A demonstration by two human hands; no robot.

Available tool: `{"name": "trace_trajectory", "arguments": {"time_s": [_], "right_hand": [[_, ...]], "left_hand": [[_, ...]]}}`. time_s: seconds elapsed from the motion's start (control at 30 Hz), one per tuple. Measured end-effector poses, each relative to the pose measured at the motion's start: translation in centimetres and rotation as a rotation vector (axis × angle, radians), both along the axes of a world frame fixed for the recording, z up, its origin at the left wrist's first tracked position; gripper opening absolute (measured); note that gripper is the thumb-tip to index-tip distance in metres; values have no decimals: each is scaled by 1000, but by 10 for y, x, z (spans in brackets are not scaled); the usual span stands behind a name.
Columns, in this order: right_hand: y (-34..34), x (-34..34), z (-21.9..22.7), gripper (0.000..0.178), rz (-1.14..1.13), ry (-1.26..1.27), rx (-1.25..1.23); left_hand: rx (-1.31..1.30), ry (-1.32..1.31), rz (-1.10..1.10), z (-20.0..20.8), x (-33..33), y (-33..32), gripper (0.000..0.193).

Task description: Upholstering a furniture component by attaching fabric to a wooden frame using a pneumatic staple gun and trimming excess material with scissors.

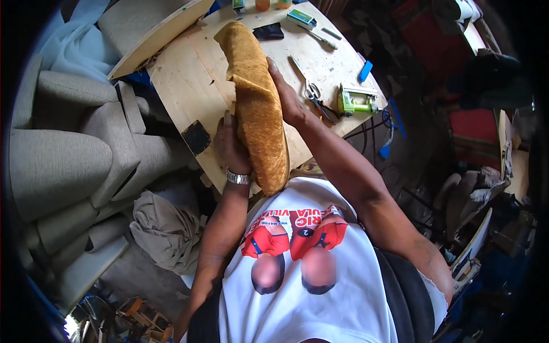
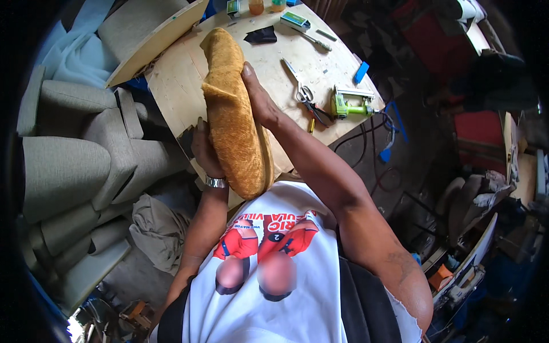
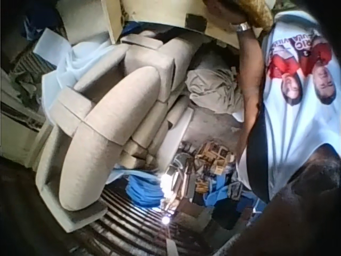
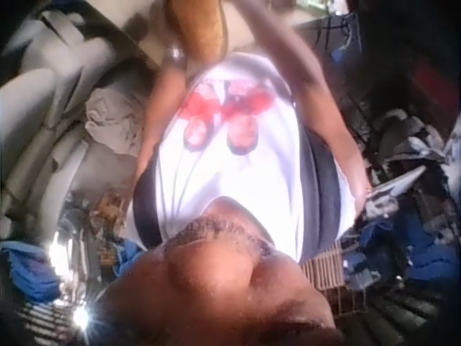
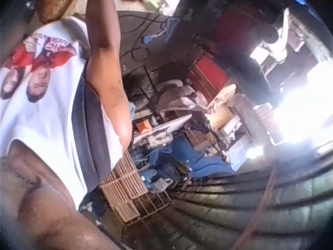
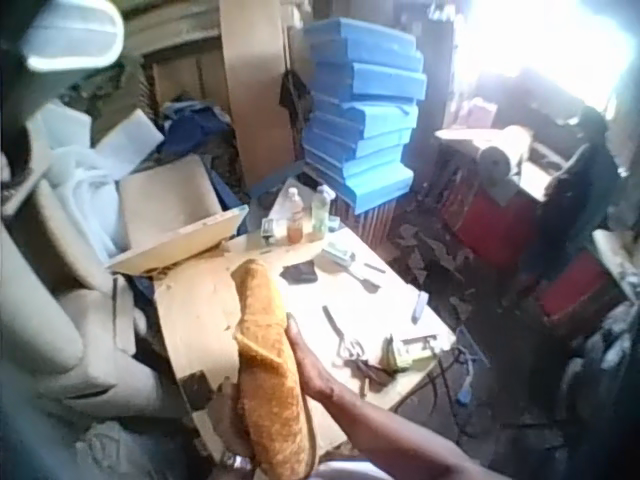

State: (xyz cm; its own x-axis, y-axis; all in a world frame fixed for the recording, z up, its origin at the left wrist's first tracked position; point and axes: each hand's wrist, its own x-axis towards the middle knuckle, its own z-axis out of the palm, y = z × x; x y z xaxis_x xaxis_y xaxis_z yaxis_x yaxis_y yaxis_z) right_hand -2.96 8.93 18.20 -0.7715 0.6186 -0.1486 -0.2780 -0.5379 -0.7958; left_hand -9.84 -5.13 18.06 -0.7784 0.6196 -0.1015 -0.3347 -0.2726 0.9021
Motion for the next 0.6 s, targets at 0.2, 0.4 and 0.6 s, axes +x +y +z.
{"name": "trace_trajectory", "arguments": {"time_s": [0.2,0.4,0.6], "right_hand": [[-15,10,39,68,-77,-187,272],[-19,14,44,78,-55,-353,512],[-22,12,56,74,-43,-345,446]], "left_hand": [[-52,238,51,-11,0,-5,37],[82,101,-67,7,1,-10,32],[173,-160,-312,17,-4,-18,40]]}}
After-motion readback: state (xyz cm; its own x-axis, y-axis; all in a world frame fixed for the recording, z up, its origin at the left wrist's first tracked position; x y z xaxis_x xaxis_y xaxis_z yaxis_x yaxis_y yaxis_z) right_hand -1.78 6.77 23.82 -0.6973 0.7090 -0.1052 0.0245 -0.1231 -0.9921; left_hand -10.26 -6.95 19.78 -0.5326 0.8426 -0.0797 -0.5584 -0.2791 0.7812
